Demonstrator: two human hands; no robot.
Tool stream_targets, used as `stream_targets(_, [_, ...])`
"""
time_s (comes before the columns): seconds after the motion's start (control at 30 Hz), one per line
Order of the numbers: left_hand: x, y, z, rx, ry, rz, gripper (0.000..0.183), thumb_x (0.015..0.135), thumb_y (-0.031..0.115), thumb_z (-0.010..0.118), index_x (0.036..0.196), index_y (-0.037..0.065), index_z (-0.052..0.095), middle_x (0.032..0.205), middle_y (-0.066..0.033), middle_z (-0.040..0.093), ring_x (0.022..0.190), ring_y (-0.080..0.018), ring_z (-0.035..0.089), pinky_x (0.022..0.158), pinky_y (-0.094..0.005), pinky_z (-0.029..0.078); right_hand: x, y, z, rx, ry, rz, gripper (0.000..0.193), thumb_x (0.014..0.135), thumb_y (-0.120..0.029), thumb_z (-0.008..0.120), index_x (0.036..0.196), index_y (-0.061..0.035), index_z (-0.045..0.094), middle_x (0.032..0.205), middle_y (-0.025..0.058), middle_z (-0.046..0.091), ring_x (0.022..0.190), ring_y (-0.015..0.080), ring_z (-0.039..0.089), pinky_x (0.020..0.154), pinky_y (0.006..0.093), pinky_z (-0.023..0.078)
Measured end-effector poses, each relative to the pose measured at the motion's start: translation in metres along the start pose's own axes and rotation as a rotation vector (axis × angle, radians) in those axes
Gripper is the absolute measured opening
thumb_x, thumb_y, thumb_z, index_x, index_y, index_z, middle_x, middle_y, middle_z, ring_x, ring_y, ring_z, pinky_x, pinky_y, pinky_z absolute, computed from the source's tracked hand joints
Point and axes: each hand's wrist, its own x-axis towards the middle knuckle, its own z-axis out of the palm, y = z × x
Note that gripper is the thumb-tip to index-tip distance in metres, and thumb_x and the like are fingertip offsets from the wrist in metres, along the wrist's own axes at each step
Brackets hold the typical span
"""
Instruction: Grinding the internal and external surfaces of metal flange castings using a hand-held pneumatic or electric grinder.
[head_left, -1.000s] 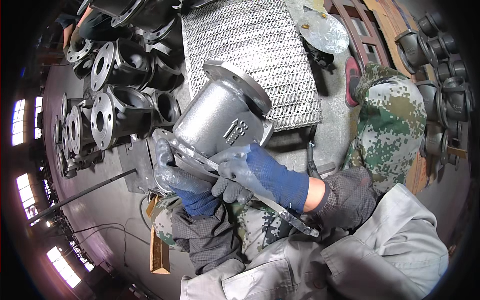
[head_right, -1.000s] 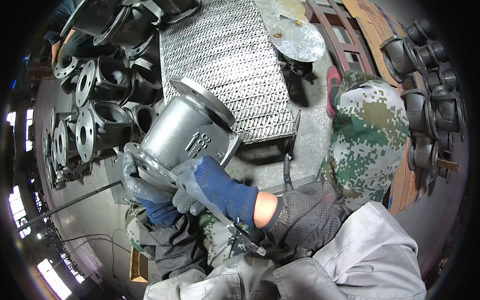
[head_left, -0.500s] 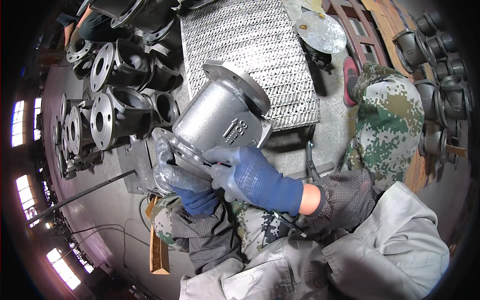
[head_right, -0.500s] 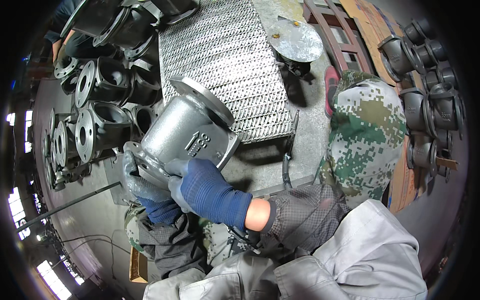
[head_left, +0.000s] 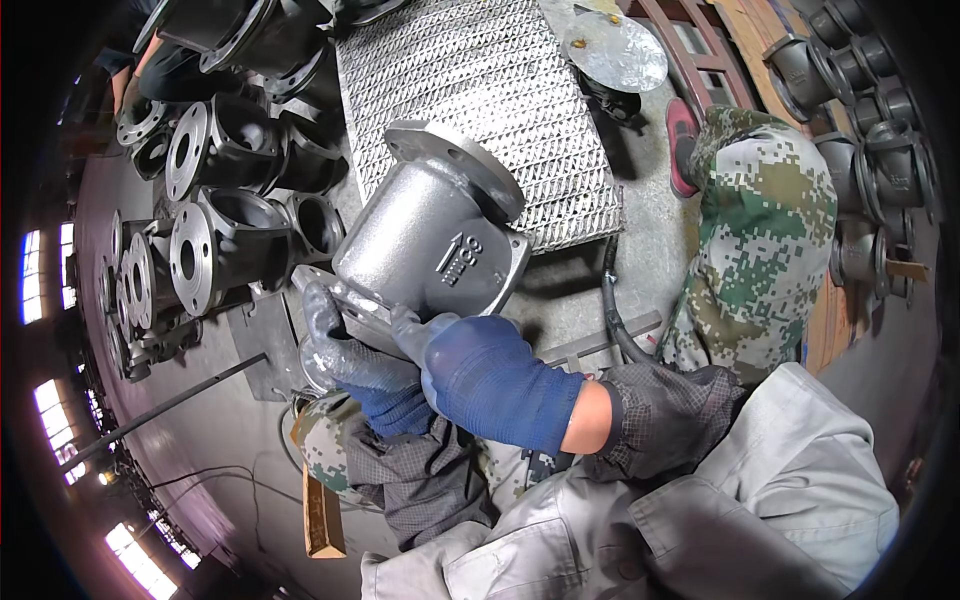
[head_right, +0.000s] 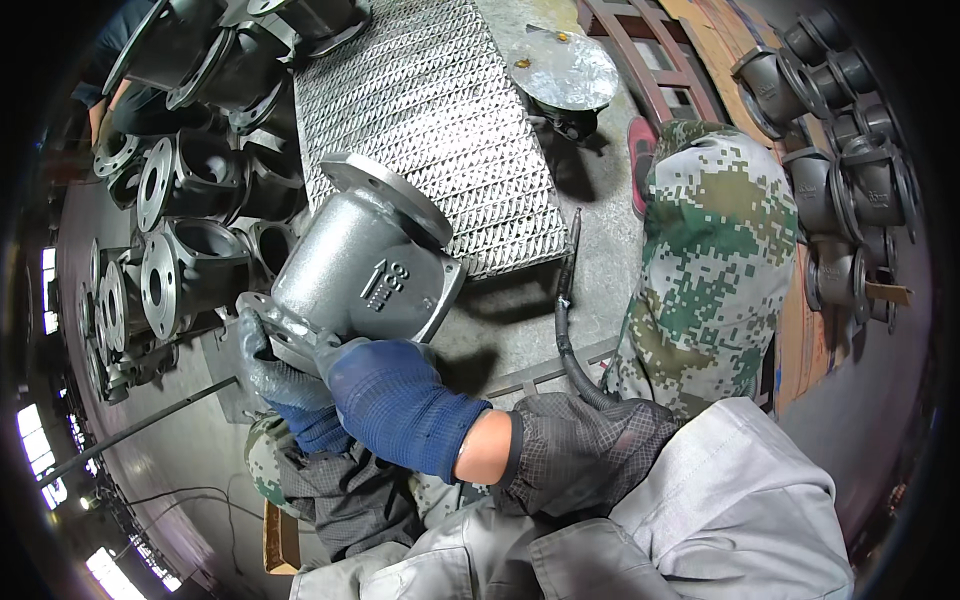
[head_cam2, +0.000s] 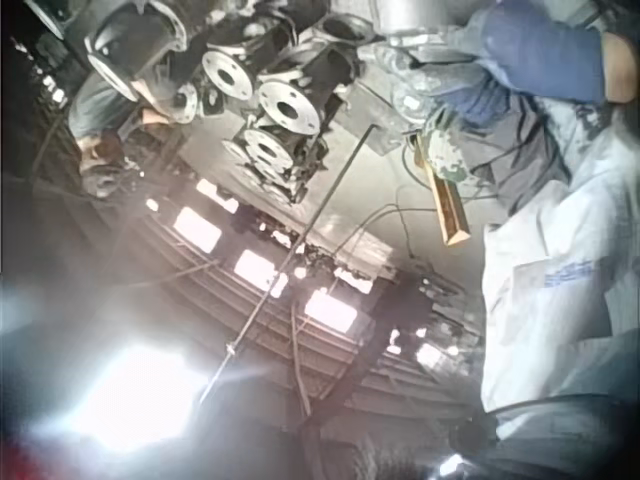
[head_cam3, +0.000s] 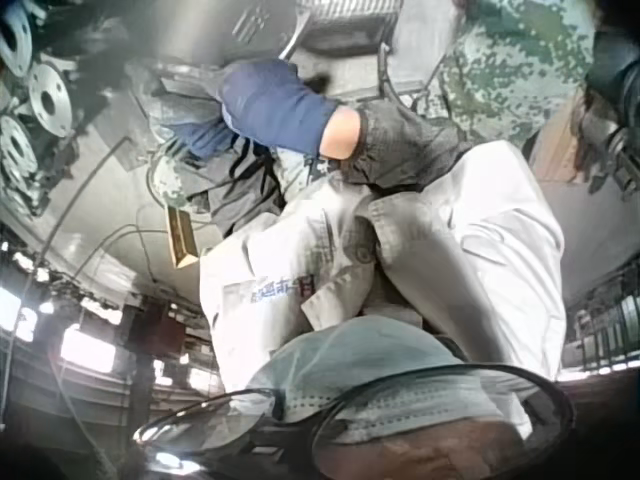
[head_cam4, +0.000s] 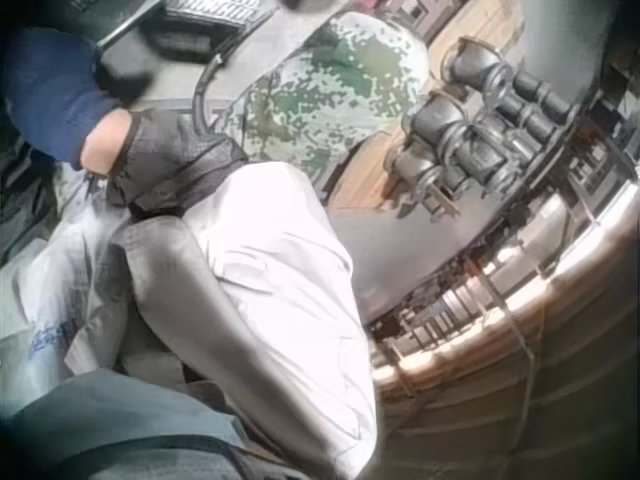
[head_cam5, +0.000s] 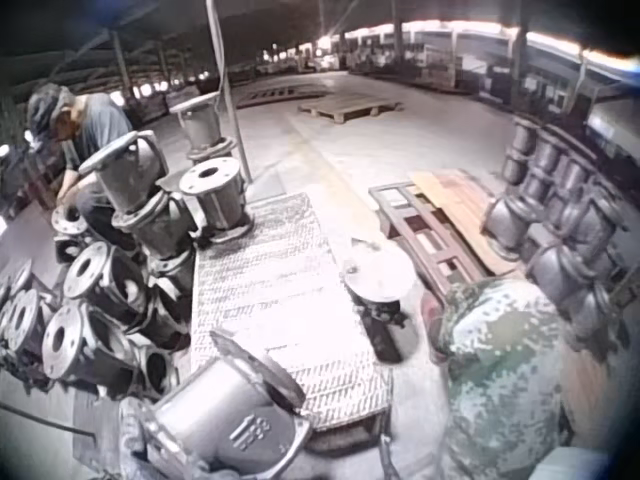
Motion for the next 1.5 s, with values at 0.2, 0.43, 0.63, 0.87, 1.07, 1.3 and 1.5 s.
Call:
stream_targets(0.2, [-0.004, 0.013, 0.010, -0.128, -0.033, -0.124, 0.039, 0.095, 0.033, 0.048, 0.117, 0.000, 0.050, 0.110, -0.0100, 0.054, 0.100, -0.0187, 0.056, 0.089, -0.0345, 0.047, 0.001, 0.004, 0.003, -0.100, -0.181, 0.054, 0.025, 0.078, -0.007, 0.056, 0.102, -0.0035, 0.058, 0.081, 0.0144, 0.066, 0.074, 0.0317, 0.068, 0.061, 0.0425, 0.054])
stream_targets(0.43, [0.000, 0.041, 0.003, -0.435, -0.018, -0.429, 0.042, 0.095, 0.026, 0.050, 0.124, -0.003, 0.044, 0.121, -0.0134, 0.050, 0.108, -0.0210, 0.054, 0.098, -0.0365, 0.045, -0.008, 0.000, -0.015, -0.071, -0.182, 0.031, 0.037, 0.079, -0.006, 0.054, 0.115, 0.0004, 0.056, 0.079, 0.0154, 0.066, 0.069, 0.0312, 0.068, 0.057, 0.0422, 0.054])
stream_targets(0.63, [-0.007, -0.006, -0.006, -0.074, -0.052, 0.010, 0.035, 0.099, 0.015, 0.036, 0.128, -0.006, 0.040, 0.132, -0.0167, 0.046, 0.123, -0.0217, 0.047, 0.106, -0.0356, 0.039, -0.008, 0.017, 0.005, 0.386, -0.055, -0.017, 0.048, 0.081, -0.009, 0.055, 0.128, 0.0006, 0.049, 0.077, 0.0140, 0.063, 0.066, 0.0285, 0.065, 0.054, 0.0399, 0.052])
stream_targets(0.87, [-0.006, 0.018, -0.001, -0.188, -0.016, -0.030, 0.041, 0.100, 0.019, 0.035, 0.133, -0.005, 0.037, 0.136, -0.0171, 0.044, 0.124, -0.0221, 0.046, 0.105, -0.0363, 0.040, -0.009, 0.007, -0.007, 0.052, -0.074, -0.061, 0.043, 0.083, -0.003, 0.052, 0.126, -0.0003, 0.052, 0.077, 0.0151, 0.063, 0.064, 0.0256, 0.064, 0.056, 0.0370, 0.052])
stream_targets(1.07, [-0.001, 0.033, 0.013, -0.865, 0.225, -0.382, 0.053, 0.101, 0.025, 0.035, 0.144, -0.003, 0.026, 0.140, -0.0173, 0.042, 0.125, -0.0239, 0.046, 0.105, -0.0378, 0.039, 0.002, 0.016, -0.011, 0.869, -0.203, 0.284, 0.030, 0.095, -0.005, 0.048, 0.123, -0.0011, 0.058, 0.072, 0.0008, 0.058, 0.057, 0.0040, 0.051, 0.052, 0.0197, 0.042])
stream_targets(1.3, [-0.008, -0.001, 0.000, -0.186, -0.022, 0.155, 0.047, 0.102, 0.028, 0.036, 0.137, -0.004, 0.036, 0.137, -0.0182, 0.045, 0.120, -0.0205, 0.049, 0.102, -0.0347, 0.040, -0.001, 0.016, -0.002, 0.920, -0.145, 0.248, 0.030, 0.095, -0.004, 0.048, 0.124, 0.0036, 0.056, 0.079, 0.0031, 0.061, 0.059, 0.0042, 0.051, 0.055, 0.0199, 0.045])
stream_targets(1.5, [0.002, -0.049, -0.026, 0.145, -0.109, 0.578, 0.043, 0.102, 0.024, 0.037, 0.134, -0.004, 0.037, 0.139, -0.0207, 0.043, 0.121, -0.0239, 0.049, 0.101, -0.0354, 0.042, -0.004, 0.016, -0.003, 0.946, -0.085, 0.219, 0.012, 0.087, -0.008, 0.053, 0.095, -0.0038, 0.061, 0.075, 0.0219, 0.062, 0.073, 0.0376, 0.065, 0.066, 0.0449, 0.052])
